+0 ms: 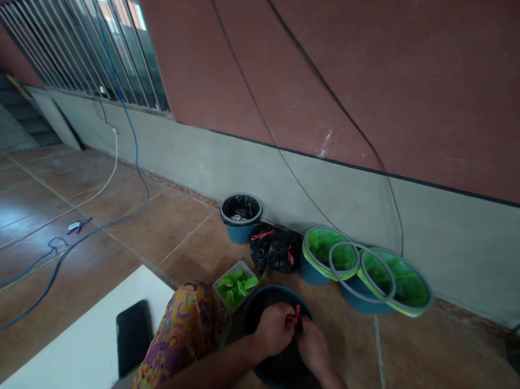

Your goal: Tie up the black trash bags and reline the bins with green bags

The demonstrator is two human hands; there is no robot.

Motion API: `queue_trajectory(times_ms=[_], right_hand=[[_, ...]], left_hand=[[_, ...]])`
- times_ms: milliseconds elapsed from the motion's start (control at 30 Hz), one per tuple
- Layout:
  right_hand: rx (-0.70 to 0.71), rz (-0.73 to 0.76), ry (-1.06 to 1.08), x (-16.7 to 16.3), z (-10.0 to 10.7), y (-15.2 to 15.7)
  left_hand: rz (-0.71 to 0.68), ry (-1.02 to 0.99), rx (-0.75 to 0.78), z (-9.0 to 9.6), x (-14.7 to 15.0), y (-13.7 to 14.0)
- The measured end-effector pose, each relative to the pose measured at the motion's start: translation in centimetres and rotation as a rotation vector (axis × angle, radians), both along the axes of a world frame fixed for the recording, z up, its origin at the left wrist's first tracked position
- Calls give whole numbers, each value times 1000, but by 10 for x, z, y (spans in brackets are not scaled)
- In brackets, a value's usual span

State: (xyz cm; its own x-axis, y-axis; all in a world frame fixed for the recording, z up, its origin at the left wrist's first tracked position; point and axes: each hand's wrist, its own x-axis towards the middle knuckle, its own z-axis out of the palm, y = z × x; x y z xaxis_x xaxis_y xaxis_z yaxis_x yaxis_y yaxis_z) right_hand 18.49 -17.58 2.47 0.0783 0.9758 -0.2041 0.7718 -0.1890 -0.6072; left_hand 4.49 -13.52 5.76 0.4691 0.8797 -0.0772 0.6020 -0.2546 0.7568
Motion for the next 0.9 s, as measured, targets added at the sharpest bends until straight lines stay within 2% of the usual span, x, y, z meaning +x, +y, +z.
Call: queue_trajectory(times_ms=[133, 300, 400, 500, 600, 700, 800, 900], right_hand=[[33, -41, 96, 15, 38, 5], [183, -81, 252, 32, 108, 35], [237, -106, 373, 38, 148, 61], [246, -136, 563, 40, 176, 92], [282, -195, 656, 38, 190, 128], [340, -263, 723, 37, 193, 172], [393, -296, 835, 35, 186, 217], [410, -332, 904, 34, 166, 262]], left_hand=[[-105, -224, 16, 38, -5, 11], [-195, -378, 93, 88, -21, 40], [-276, -392, 170, 111, -32, 60], [-237, -309, 199, 123, -40, 78], [-140, -225, 234, 121, -42, 102], [-25, -169, 235, 109, -39, 133], [67, -139, 199, 89, -33, 169], [127, -131, 191, 65, -24, 203]])
